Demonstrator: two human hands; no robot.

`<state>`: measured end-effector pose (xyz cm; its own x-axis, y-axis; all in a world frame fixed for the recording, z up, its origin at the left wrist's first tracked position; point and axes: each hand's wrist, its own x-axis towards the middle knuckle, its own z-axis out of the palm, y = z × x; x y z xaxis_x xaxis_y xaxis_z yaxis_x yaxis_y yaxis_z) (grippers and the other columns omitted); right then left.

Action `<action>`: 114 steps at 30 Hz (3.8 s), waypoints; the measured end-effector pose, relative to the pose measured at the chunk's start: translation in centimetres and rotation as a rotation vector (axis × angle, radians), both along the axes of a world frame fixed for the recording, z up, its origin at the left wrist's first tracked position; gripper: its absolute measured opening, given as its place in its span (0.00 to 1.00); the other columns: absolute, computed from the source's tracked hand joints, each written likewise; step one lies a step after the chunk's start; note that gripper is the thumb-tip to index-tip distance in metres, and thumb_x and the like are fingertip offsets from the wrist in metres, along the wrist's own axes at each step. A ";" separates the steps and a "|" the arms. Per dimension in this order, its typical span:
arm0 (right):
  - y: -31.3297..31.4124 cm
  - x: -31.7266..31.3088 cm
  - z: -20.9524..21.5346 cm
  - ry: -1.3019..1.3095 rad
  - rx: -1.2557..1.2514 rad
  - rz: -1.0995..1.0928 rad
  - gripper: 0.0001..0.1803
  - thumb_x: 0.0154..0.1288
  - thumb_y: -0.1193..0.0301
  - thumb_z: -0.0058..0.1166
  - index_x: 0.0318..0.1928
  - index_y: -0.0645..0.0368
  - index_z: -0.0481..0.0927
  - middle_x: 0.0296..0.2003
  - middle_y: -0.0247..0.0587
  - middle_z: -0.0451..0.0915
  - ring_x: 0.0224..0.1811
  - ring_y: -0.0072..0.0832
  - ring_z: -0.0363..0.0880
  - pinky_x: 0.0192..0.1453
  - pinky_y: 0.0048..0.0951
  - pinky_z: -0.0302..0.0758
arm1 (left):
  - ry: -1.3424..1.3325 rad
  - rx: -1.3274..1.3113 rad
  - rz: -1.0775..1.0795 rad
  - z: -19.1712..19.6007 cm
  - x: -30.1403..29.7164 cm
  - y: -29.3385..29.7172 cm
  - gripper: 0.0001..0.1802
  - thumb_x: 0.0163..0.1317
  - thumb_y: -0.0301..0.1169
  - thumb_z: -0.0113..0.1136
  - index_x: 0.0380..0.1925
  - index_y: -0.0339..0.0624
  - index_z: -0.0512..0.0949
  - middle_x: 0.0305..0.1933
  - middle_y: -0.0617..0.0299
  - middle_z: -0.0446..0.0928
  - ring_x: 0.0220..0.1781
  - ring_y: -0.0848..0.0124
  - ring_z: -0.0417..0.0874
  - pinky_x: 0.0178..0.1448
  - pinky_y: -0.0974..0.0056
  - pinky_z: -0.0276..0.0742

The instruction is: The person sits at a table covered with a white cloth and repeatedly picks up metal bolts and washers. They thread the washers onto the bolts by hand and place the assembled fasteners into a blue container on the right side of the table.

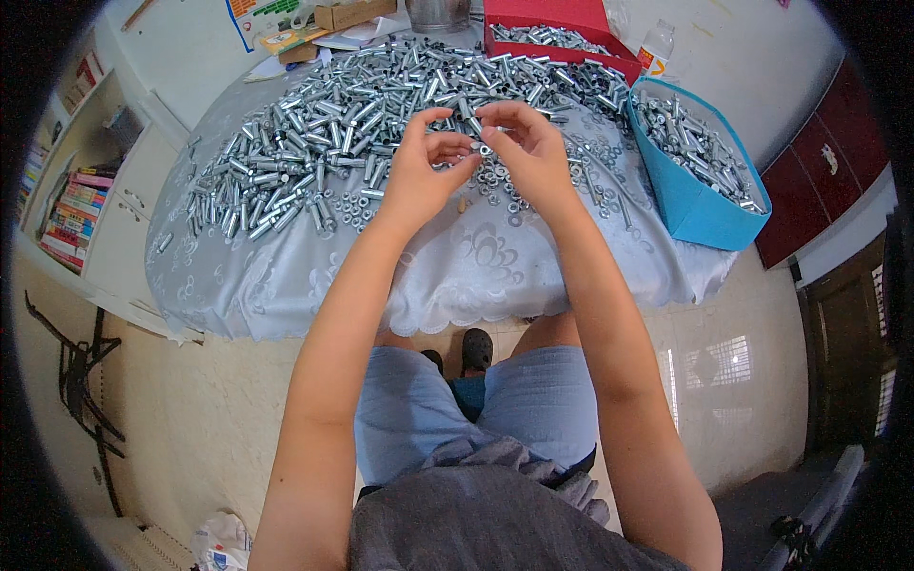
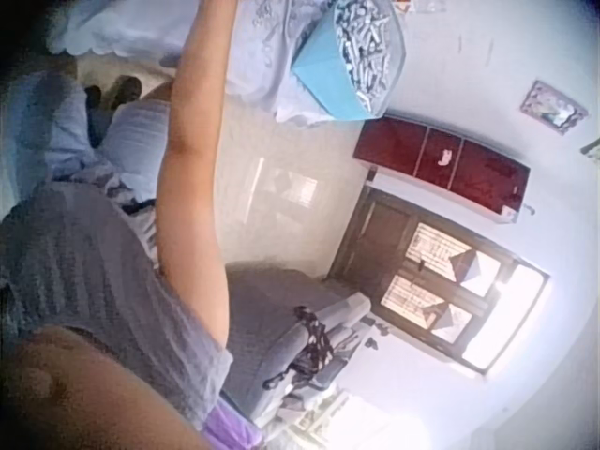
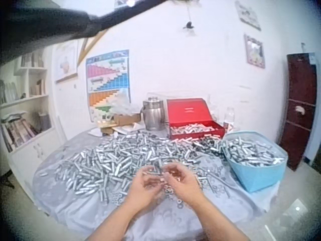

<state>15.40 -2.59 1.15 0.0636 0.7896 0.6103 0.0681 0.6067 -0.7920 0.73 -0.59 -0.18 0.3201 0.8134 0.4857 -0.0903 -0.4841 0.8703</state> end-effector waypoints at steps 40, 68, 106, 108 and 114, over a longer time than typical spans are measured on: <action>-0.1 2.3 -0.7 -0.773 0.047 -0.513 0.06 0.44 0.68 0.54 0.24 0.54 0.81 0.27 0.43 0.77 0.35 0.39 0.71 0.42 0.36 0.69 | -0.194 -0.391 0.183 0.7 -1.2 0.8 0.19 0.59 0.41 0.49 0.13 0.46 0.63 0.12 0.71 0.55 0.13 0.79 0.59 0.21 0.70 0.60; -0.3 0.4 0.0 -0.123 -0.233 0.125 0.07 0.54 0.75 0.55 0.33 0.64 0.75 0.28 0.33 0.76 0.30 0.15 0.72 0.34 0.16 0.68 | -0.072 -0.493 0.108 0.8 -1.0 0.5 0.18 0.58 0.42 0.49 0.15 0.47 0.61 0.12 0.71 0.55 0.14 0.78 0.58 0.23 0.69 0.60; -1.3 0.0 0.9 -0.339 -0.050 -0.147 0.08 0.51 0.70 0.55 0.31 0.62 0.79 0.29 0.40 0.79 0.34 0.29 0.77 0.42 0.27 0.71 | -0.231 -0.621 -0.003 1.4 -0.8 0.2 0.18 0.57 0.42 0.49 0.15 0.49 0.59 0.13 0.71 0.53 0.16 0.77 0.58 0.24 0.68 0.60; -0.8 0.9 0.5 -0.483 -0.010 -0.277 0.08 0.48 0.71 0.54 0.29 0.58 0.80 0.30 0.40 0.79 0.37 0.34 0.76 0.46 0.32 0.69 | -0.292 -0.641 -0.028 1.3 -1.4 0.7 0.18 0.57 0.41 0.49 0.15 0.49 0.58 0.14 0.71 0.53 0.16 0.77 0.58 0.24 0.69 0.60; -0.5 3.3 -0.9 -0.926 -0.215 -0.399 0.10 0.42 0.70 0.51 0.25 0.43 0.83 0.36 0.37 0.77 0.47 0.39 0.68 0.55 0.40 0.60 | -0.312 -0.679 0.021 1.6 -1.6 0.6 0.18 0.56 0.41 0.50 0.15 0.50 0.57 0.14 0.71 0.53 0.17 0.77 0.58 0.24 0.70 0.60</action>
<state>18.71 -3.10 0.28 -0.0784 0.9125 0.4016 0.8722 0.2578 -0.4156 -0.83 0.06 1.42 0.2312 0.9711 -0.0597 -0.3785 0.1463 0.9140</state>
